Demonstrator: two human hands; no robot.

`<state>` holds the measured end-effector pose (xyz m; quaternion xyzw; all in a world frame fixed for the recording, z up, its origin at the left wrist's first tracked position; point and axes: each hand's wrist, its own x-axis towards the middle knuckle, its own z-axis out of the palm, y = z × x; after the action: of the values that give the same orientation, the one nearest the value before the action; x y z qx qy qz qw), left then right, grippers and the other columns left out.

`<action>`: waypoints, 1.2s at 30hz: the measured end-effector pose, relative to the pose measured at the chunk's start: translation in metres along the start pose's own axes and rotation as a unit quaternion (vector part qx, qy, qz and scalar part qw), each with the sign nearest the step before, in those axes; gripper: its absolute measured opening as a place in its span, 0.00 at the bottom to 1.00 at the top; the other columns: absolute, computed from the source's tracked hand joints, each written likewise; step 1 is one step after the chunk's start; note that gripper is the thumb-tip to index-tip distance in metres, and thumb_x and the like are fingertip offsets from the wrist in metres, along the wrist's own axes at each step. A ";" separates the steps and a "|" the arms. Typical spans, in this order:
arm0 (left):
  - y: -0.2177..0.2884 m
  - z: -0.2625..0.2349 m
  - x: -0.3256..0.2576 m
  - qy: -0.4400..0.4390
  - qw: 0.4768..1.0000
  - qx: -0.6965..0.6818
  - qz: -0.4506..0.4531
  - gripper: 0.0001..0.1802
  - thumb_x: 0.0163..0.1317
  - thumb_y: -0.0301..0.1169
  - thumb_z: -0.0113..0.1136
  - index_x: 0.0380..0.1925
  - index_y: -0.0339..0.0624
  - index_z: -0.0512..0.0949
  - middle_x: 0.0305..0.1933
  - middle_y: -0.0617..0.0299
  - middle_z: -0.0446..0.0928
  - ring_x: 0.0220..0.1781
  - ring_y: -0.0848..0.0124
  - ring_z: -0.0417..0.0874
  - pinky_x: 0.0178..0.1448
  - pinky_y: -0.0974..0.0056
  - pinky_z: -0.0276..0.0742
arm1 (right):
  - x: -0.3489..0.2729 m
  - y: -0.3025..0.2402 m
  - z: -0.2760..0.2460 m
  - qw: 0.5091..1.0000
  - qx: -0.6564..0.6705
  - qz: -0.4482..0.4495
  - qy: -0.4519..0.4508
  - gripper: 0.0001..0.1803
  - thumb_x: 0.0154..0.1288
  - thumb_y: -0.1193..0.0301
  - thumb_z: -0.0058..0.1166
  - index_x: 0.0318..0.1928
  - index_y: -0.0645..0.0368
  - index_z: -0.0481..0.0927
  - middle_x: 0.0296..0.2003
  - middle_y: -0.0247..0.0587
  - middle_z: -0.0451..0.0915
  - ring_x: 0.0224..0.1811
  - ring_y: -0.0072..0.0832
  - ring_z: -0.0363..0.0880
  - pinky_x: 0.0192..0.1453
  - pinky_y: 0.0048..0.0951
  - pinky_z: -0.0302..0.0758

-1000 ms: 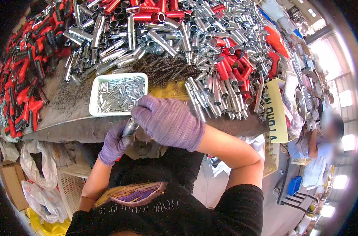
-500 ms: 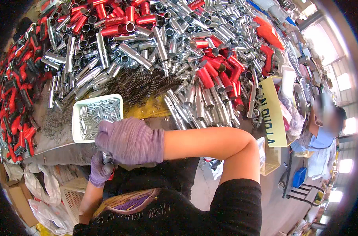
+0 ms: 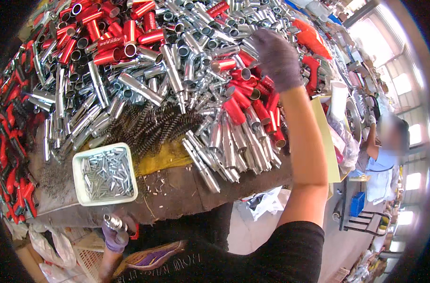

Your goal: Assembling red and silver tool handles by inserting a metal rod and a spring.

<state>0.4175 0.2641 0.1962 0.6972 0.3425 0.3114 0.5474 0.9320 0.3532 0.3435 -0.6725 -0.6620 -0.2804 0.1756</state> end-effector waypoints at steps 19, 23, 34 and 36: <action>0.002 0.001 0.003 -0.016 0.988 -0.137 -0.073 0.21 0.54 0.44 0.66 0.37 0.38 0.74 0.26 0.64 0.75 0.26 0.75 0.76 0.30 0.69 0.72 | -0.006 -0.147 -0.095 0.891 0.362 0.013 -0.275 0.17 0.56 0.64 0.60 0.45 0.57 0.76 0.38 0.40 0.79 0.42 0.35 0.80 0.46 0.34 0.78; -0.003 -0.005 0.004 -0.071 0.985 -0.138 -0.076 0.15 0.52 0.25 0.62 0.41 0.40 0.75 0.30 0.64 0.77 0.30 0.75 0.77 0.34 0.69 0.74 | -0.027 -0.255 -0.120 0.849 0.273 -0.390 -0.228 0.17 0.49 0.62 0.61 0.40 0.53 0.79 0.40 0.39 0.78 0.42 0.35 0.78 0.47 0.32 0.77; -0.016 -0.001 0.001 -0.070 0.986 -0.148 0.002 0.20 0.53 0.33 0.67 0.45 0.39 0.77 0.42 0.61 0.80 0.42 0.70 0.79 0.47 0.63 0.74 | -0.037 -0.313 -0.131 0.842 0.139 -0.289 -0.433 0.18 0.45 0.61 0.62 0.36 0.57 0.77 0.30 0.48 0.78 0.33 0.43 0.80 0.34 0.41 0.77; -0.018 -0.002 0.001 -0.063 0.991 -0.100 -0.060 0.19 0.53 0.36 0.66 0.43 0.38 0.78 0.41 0.60 0.80 0.41 0.70 0.79 0.46 0.63 0.73 | -0.038 -0.303 -0.127 0.829 0.263 -0.322 -0.373 0.17 0.48 0.61 0.61 0.37 0.57 0.77 0.30 0.45 0.77 0.32 0.43 0.80 0.35 0.39 0.77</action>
<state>0.4142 0.2687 0.1795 0.6358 0.3152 0.2661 0.6524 0.6156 0.2642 0.3785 -0.4035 -0.9047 0.1362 -0.0147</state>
